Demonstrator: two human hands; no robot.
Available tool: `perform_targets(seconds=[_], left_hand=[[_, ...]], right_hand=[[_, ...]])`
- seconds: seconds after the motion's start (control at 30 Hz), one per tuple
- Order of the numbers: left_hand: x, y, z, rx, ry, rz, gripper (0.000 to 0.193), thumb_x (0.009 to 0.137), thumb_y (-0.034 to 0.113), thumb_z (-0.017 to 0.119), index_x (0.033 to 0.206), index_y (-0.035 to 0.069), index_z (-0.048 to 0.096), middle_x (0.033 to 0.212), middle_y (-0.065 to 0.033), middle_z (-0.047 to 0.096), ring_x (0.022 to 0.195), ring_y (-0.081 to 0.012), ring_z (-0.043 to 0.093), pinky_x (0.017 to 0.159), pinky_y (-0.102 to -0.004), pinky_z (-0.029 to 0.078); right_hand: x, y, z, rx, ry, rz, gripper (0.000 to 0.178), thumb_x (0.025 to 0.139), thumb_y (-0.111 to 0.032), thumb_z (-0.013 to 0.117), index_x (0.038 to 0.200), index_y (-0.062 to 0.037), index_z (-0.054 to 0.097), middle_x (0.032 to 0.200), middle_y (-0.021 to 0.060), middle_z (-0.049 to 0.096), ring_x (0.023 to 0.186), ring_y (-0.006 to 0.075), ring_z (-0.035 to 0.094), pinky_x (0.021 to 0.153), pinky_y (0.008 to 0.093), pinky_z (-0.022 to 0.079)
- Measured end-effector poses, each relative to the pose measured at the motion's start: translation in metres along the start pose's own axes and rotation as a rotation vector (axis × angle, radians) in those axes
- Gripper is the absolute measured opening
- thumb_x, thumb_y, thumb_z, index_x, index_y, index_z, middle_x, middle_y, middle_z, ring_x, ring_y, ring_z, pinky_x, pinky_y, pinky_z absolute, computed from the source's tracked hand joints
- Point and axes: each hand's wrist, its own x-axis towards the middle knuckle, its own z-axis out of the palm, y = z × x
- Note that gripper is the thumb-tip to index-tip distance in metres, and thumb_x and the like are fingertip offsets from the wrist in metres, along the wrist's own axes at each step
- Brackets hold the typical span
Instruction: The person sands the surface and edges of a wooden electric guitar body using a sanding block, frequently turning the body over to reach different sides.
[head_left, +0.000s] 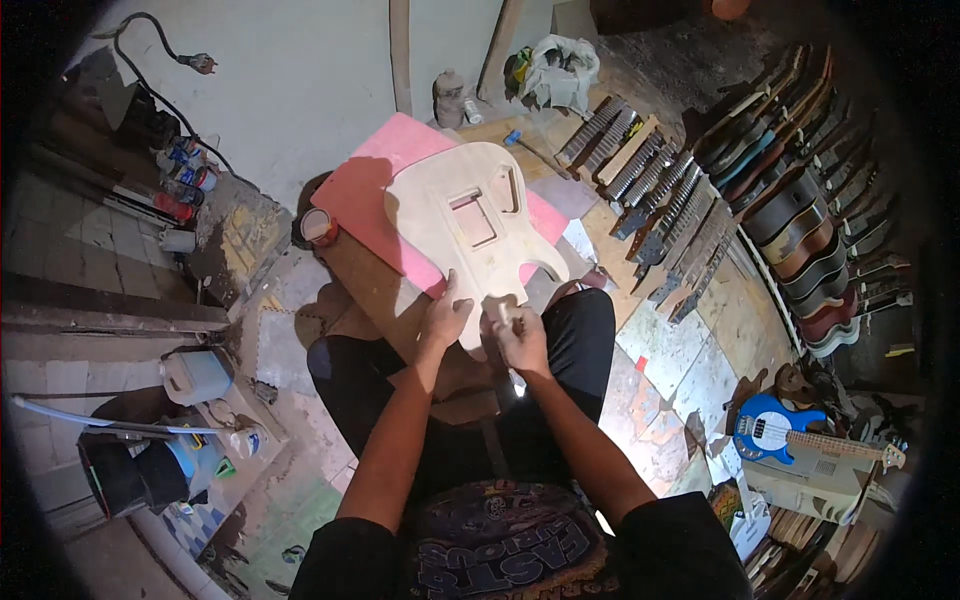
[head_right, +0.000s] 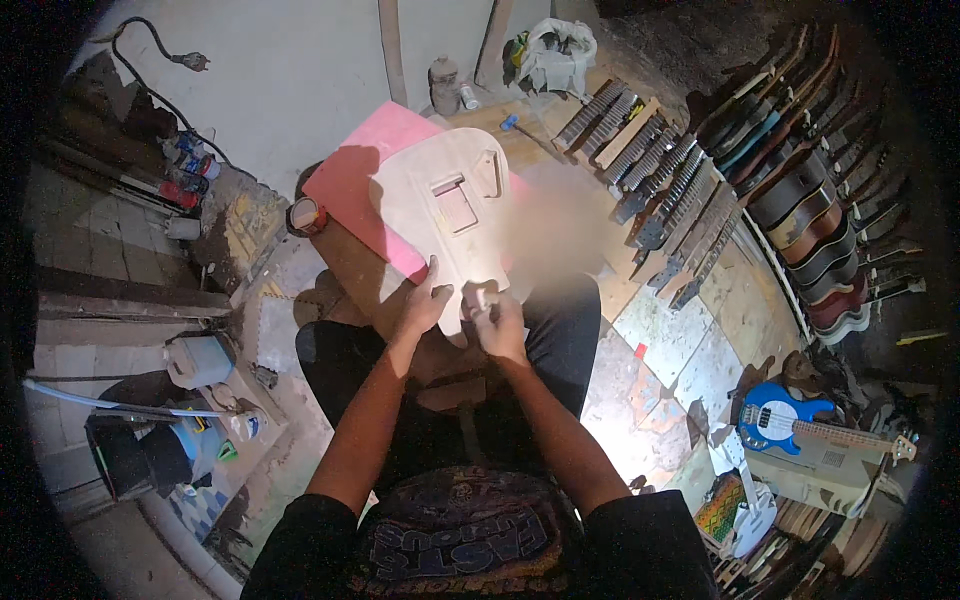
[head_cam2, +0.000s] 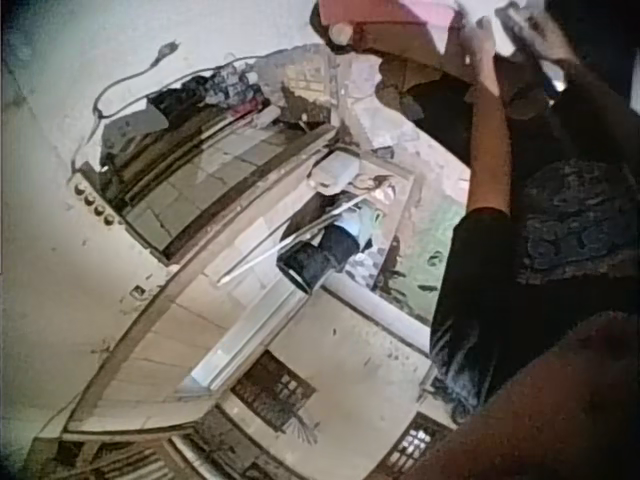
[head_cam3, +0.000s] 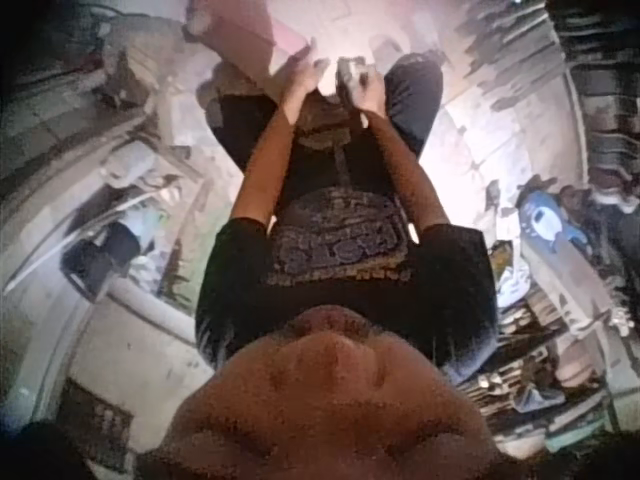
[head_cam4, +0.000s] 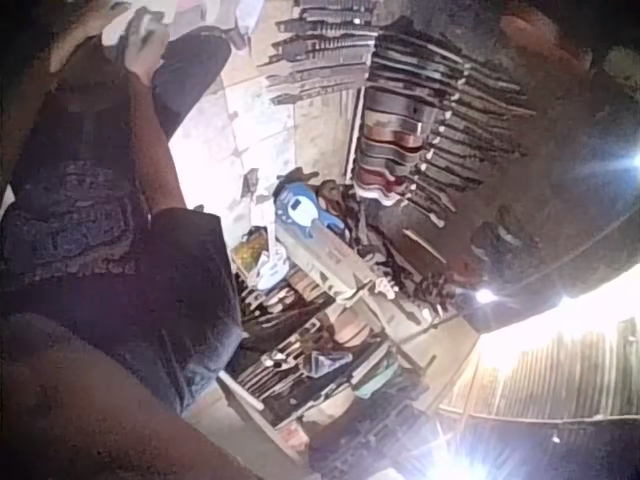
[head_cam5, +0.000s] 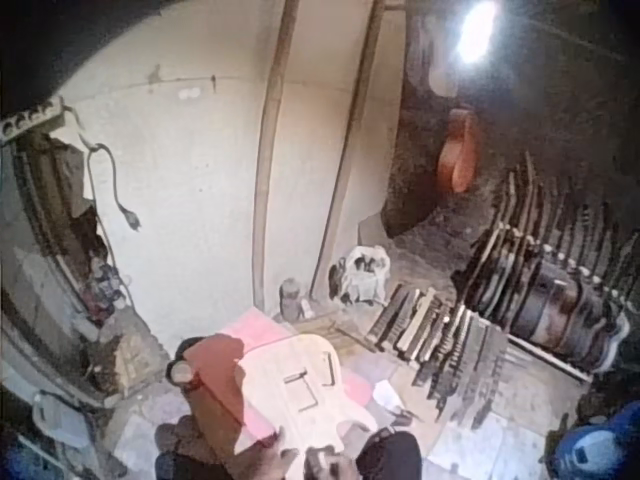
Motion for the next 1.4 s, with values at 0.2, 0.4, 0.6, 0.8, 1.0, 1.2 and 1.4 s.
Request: perform_targets(seconds=[0.2,0.4,0.6,0.8,1.0,1.2,1.4], left_hand=[[-0.025,0.065,0.015,0.243,0.188,-0.174,0.095,0.087,0.060,0.070,0.164,0.026,0.026,0.115,-0.0330,0.068,0.112,-0.0463,0.066,0.097,-0.0535,0.051],[-0.025,0.059,0.010,0.242,0.198,-0.169,0.100,0.081,0.056,0.075,0.163,0.023,0.030,0.112,-0.0296,0.070,0.107,-0.0461,0.068,0.095,-0.0542,0.053],[-0.027,0.044,0.008,0.164,0.180,-0.051,0.102,0.077,0.053,0.078,0.162,0.019,0.033,0.105,-0.0288,0.071,0.101,-0.0457,0.070,0.090,-0.0545,0.054],[-0.033,0.071,0.008,0.231,0.201,-0.191,0.098,0.077,0.053,0.077,0.160,0.020,0.036,0.112,-0.0270,0.070,0.102,-0.0476,0.069,0.089,-0.0572,0.054],[-0.036,0.063,0.004,0.275,0.149,-0.149,0.095,0.080,0.054,0.075,0.160,0.021,0.035,0.113,-0.0251,0.071,0.102,-0.0479,0.069,0.090,-0.0574,0.055],[-0.034,0.058,0.007,0.271,0.142,-0.157,0.093,0.080,0.054,0.075,0.158,0.020,0.037,0.111,-0.0248,0.071,0.102,-0.0468,0.070,0.089,-0.0569,0.055],[-0.034,0.049,0.010,0.204,0.256,-0.037,0.091,0.080,0.053,0.078,0.154,0.014,0.044,0.114,-0.0284,0.069,0.100,-0.0480,0.069,0.088,-0.0552,0.055]], right_hand=[[-0.003,-0.020,-0.029,0.466,0.180,0.268,0.032,0.094,-0.002,0.071,0.121,-0.0030,0.055,0.120,0.0135,0.064,0.104,0.0196,0.063,0.091,0.0345,0.051],[-0.003,-0.031,-0.032,0.642,0.210,0.327,0.028,0.096,-0.003,0.069,0.121,-0.0023,0.055,0.109,0.0095,0.068,0.096,0.0148,0.065,0.084,0.0297,0.053],[0.001,-0.038,-0.038,0.719,0.198,0.373,0.027,0.097,-0.004,0.068,0.121,-0.0021,0.055,0.108,0.0089,0.067,0.094,0.0138,0.065,0.082,0.0291,0.054],[0.000,-0.042,-0.035,0.744,0.233,0.355,0.025,0.098,-0.006,0.067,0.119,-0.0005,0.055,0.108,0.0082,0.068,0.093,0.0131,0.066,0.083,0.0290,0.054],[0.001,-0.041,-0.033,0.770,0.225,0.420,0.025,0.097,-0.007,0.067,0.119,-0.0003,0.055,0.108,0.0081,0.068,0.095,0.0132,0.066,0.084,0.0285,0.054],[0.002,-0.028,-0.028,0.736,0.230,0.417,0.030,0.096,-0.007,0.069,0.120,0.0011,0.054,0.111,0.0126,0.068,0.094,0.0166,0.066,0.083,0.0316,0.054],[0.003,-0.024,-0.019,0.768,0.230,0.429,0.029,0.095,-0.007,0.071,0.119,0.0000,0.056,0.108,0.0099,0.069,0.093,0.0160,0.066,0.083,0.0311,0.054]])
